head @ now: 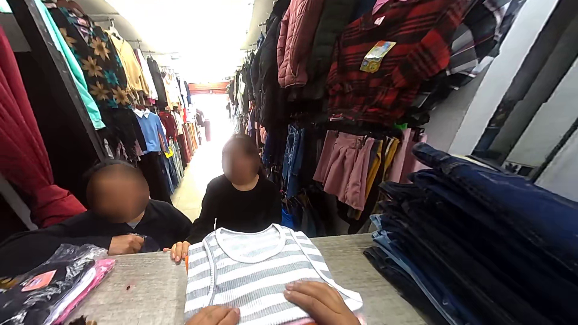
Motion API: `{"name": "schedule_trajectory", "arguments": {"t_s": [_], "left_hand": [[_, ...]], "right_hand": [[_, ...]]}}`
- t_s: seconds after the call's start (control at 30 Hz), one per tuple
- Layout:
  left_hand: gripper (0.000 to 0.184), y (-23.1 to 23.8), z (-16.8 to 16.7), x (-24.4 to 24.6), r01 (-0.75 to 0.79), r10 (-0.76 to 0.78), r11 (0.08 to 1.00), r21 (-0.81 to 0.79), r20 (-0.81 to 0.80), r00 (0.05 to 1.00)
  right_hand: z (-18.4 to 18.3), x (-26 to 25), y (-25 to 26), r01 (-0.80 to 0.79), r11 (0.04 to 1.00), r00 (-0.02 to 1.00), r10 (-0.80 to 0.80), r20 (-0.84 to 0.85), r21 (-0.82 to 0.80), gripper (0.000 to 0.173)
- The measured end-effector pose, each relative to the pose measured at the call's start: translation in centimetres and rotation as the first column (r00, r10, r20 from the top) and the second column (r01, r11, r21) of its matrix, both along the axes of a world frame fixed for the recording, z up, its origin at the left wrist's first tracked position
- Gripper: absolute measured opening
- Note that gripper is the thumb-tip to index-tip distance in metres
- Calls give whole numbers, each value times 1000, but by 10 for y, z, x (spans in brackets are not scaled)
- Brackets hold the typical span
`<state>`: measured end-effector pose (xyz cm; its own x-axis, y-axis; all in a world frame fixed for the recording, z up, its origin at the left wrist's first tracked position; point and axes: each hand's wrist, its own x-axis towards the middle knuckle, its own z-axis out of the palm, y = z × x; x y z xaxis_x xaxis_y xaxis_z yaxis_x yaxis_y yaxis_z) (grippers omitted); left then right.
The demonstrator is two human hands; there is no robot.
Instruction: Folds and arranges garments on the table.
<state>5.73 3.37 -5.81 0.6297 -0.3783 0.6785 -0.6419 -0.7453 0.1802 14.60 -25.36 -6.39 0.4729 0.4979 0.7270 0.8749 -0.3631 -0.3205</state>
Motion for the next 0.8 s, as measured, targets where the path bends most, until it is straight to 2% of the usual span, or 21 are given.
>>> {"name": "schedule_trajectory", "arguments": {"t_s": [0.1,0.13,0.2,0.27,0.33,0.43,0.53,0.63,0.8], "left_hand": [[33,-9,9,4,-105,105,994,9,-24,994],[34,-13,8,5,-154,153,988,28,20,988],[43,-18,2,9,-237,224,970,53,187,956],[56,-22,-3,8,-361,318,931,43,384,867],[67,-23,-7,6,-454,379,891,28,507,775],[72,-19,-2,4,-467,348,884,36,617,706],[72,-16,-3,6,-449,313,893,43,657,686],[76,-12,-5,7,-431,295,901,51,656,694],[81,-6,-5,7,-399,276,916,47,647,710]], "right_hand": [[-3,6,0,19,1000,997,-19,71,11,28],[-6,9,1,28,999,994,-30,108,18,29],[-9,10,1,20,1000,991,-23,134,22,30],[-6,11,2,21,1000,988,-22,156,10,29],[-5,9,2,36,999,981,-38,190,14,34],[-1,12,0,59,998,974,-58,221,4,56],[0,18,-4,76,997,970,-70,232,-17,64],[0,19,-3,72,997,974,-62,216,-40,59],[1,14,0,23,996,974,-4,225,-81,37]]}}
